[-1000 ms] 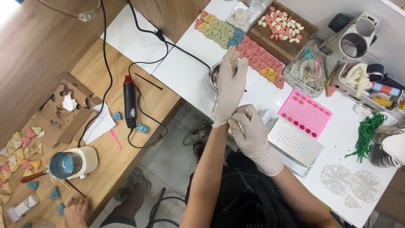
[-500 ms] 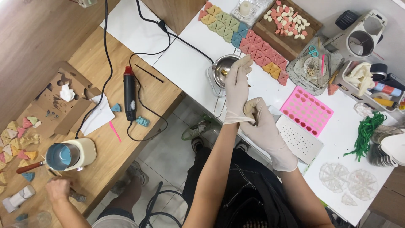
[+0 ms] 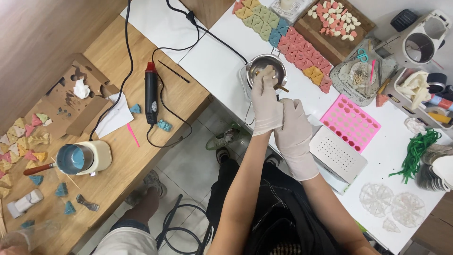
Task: Remove small shaped wax melts from a pink silicone mold and place them onto a sorting tray.
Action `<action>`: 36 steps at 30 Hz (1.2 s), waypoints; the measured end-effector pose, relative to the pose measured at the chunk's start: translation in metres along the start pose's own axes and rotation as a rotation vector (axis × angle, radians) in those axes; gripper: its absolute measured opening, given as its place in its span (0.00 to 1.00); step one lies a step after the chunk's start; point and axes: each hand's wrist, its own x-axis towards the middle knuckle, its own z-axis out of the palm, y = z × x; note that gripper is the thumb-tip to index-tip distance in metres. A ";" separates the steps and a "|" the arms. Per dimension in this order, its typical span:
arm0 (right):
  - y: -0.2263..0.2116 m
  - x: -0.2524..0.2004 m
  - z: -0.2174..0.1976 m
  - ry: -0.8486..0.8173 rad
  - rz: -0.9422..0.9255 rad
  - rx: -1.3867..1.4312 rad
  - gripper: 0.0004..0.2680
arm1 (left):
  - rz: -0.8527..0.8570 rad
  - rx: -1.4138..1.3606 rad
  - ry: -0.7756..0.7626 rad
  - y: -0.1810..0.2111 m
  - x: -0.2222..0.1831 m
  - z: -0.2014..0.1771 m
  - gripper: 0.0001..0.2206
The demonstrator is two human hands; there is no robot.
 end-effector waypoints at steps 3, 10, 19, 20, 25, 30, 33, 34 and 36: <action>0.000 -0.003 0.001 -0.016 0.056 -0.015 0.11 | 0.066 0.148 0.002 -0.002 -0.004 -0.008 0.18; -0.004 -0.018 -0.005 -0.050 0.067 -0.053 0.09 | -0.147 -0.170 0.094 -0.044 0.016 -0.033 0.20; -0.012 -0.035 -0.006 -0.114 -0.089 -0.108 0.14 | -0.056 0.014 0.306 0.009 0.009 -0.050 0.23; -0.012 -0.038 -0.007 -0.075 -0.070 0.003 0.12 | -0.096 0.020 0.346 0.018 0.009 -0.048 0.24; -0.004 -0.044 -0.012 -0.171 -0.065 0.107 0.07 | -0.146 0.005 0.392 0.038 -0.006 -0.043 0.27; -0.017 -0.051 -0.023 -0.196 -0.376 0.122 0.06 | -0.128 -0.049 0.459 0.017 0.000 -0.090 0.24; -0.029 -0.049 -0.030 -0.205 -0.752 0.017 0.06 | -0.101 -0.045 0.517 0.013 -0.001 -0.134 0.22; -0.033 -0.049 -0.030 -0.211 -0.770 0.029 0.06 | -0.089 -0.048 0.536 0.013 0.000 -0.150 0.22; -0.041 -0.049 -0.028 -0.323 -0.889 0.071 0.05 | -0.116 -0.008 0.550 0.012 0.003 -0.181 0.20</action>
